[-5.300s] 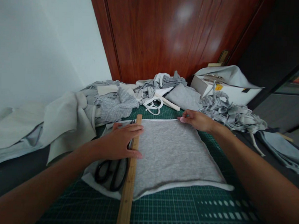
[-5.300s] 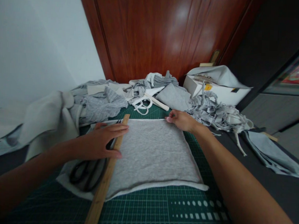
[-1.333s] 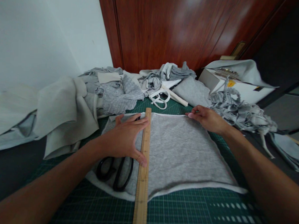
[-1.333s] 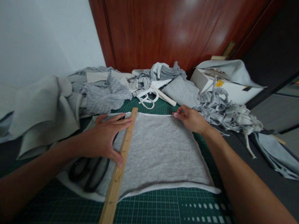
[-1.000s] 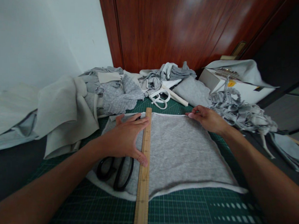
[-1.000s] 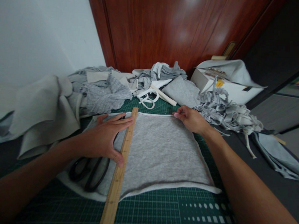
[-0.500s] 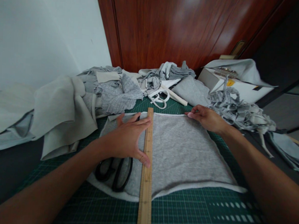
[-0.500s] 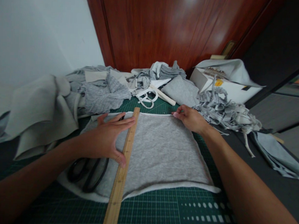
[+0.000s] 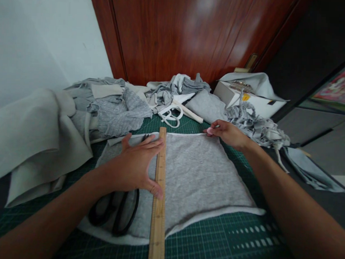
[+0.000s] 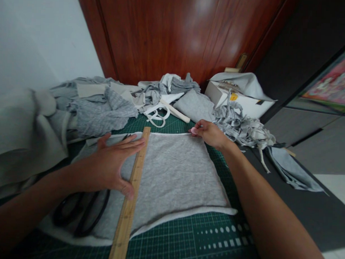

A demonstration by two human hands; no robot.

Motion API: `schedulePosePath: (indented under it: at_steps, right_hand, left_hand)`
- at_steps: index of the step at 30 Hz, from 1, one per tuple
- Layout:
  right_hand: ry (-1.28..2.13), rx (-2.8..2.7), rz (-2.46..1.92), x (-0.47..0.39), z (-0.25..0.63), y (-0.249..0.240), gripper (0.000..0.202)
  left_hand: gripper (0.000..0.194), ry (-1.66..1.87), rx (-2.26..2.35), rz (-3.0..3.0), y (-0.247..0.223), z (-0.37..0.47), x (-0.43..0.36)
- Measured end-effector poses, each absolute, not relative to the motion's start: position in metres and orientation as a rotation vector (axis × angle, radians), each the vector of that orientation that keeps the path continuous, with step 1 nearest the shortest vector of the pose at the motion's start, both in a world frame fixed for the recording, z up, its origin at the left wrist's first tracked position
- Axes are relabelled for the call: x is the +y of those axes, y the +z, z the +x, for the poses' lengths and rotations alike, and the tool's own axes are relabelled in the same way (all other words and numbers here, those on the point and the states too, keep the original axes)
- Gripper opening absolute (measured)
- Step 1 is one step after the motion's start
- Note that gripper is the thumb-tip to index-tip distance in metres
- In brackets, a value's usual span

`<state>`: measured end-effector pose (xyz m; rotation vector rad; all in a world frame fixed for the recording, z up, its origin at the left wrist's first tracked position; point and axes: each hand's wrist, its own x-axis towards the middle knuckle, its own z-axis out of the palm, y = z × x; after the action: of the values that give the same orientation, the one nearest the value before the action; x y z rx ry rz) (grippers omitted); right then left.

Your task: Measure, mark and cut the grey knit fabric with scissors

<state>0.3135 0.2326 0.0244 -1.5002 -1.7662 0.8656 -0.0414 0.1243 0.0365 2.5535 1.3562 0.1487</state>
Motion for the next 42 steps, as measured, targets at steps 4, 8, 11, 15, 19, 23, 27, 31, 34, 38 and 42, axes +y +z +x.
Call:
schedulePosePath:
  at_steps: [4,8,11,15,19,23,27,31,34,38,42]
  right_hand:
    - [0.936,-1.693,-1.468,0.232,0.313,0.027,0.013]
    - [0.975,-1.650,-1.451,0.231,0.312,0.029,0.014]
    - [0.986,-1.632,-1.441,0.231,0.312,0.029,0.015]
    - [0.983,-1.617,-1.426,0.231,0.312,0.026,0.015]
    - [0.974,-1.611,-1.417,0.232,0.314,0.023,0.015]
    - [0.962,-1.627,-1.399,0.232,0.314,0.022,0.016]
    - [0.970,-1.656,-1.355,0.228,0.309,0.025,0.018]
    - [1.001,-1.679,-1.321,0.222,0.299,0.032,0.019]
    - [1.006,-1.691,-1.279,0.218,0.291,0.037,0.020]
    - [0.991,-1.669,-1.231,0.215,0.286,0.042,0.021]
    - [1.031,-1.669,-1.160,0.209,0.283,0.047,0.032]
  left_hand:
    - [0.124,0.135,1.343,2.554,0.037,-0.040,0.124]
    - [0.126,0.101,1.358,2.545,0.037,-0.040,0.125]
    - [0.126,0.120,1.350,2.549,0.036,-0.040,0.125]
    - [0.123,0.165,1.337,2.570,0.034,-0.042,0.125]
    - [0.126,0.118,1.377,2.554,0.032,-0.042,0.127]
    - [0.128,0.089,1.395,2.547,0.031,-0.041,0.128]
    - [0.131,0.086,1.382,2.544,0.032,-0.041,0.128]
    - [0.141,0.081,1.381,2.529,0.033,-0.040,0.127]
    - [0.149,0.079,1.376,2.533,0.033,-0.040,0.128]
    - [0.144,0.077,1.386,2.541,0.030,-0.041,0.130]
    - [0.141,0.078,1.394,2.545,0.030,-0.040,0.130]
